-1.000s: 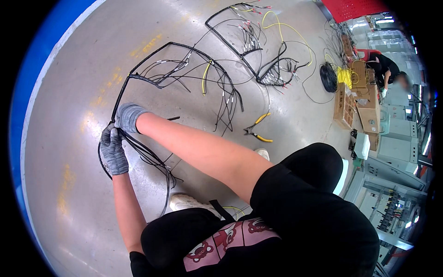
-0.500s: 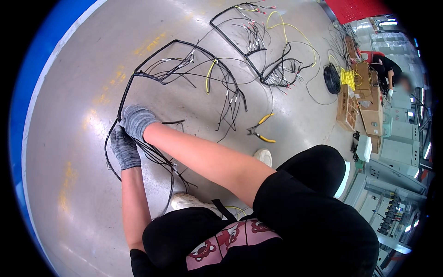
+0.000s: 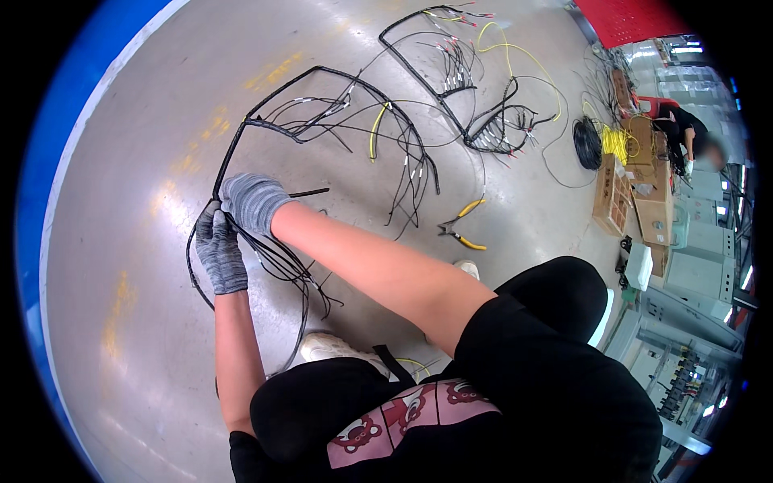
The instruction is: The person kneels on the floor and organizes a bundle of black wires with yellow connectors. They separate the wires, align them, and use yellow-handled pliers to cut or strip sections of the wire harness.
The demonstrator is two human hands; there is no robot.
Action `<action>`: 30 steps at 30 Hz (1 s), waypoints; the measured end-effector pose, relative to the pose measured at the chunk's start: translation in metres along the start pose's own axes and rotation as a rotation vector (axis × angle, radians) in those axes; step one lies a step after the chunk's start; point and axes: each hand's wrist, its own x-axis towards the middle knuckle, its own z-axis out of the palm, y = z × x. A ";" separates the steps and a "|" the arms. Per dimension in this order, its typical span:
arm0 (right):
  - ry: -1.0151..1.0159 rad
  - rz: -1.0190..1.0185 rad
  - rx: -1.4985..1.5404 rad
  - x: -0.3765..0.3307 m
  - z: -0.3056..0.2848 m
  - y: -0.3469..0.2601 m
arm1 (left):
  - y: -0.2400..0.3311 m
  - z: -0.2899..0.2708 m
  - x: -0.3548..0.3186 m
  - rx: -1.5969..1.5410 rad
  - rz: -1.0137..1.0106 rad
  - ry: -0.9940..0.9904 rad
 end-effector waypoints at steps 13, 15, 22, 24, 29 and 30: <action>0.168 -0.031 0.258 -0.011 0.012 0.007 | 0.008 0.016 -0.007 0.074 0.007 0.099; 0.162 -0.025 0.228 -0.012 0.011 0.005 | 0.009 0.024 -0.010 0.086 0.027 0.144; 0.115 -0.051 0.149 -0.016 0.004 0.001 | 0.013 0.029 -0.009 0.032 -0.013 0.217; 0.125 -0.060 0.158 -0.017 0.005 0.002 | 0.010 0.025 -0.007 -0.013 -0.026 0.208; 0.107 -0.057 0.165 -0.018 0.004 -0.004 | 0.010 0.026 -0.004 -0.191 -0.093 0.266; 0.125 -0.055 0.170 -0.018 0.006 -0.003 | 0.007 0.024 -0.002 -0.211 -0.122 0.272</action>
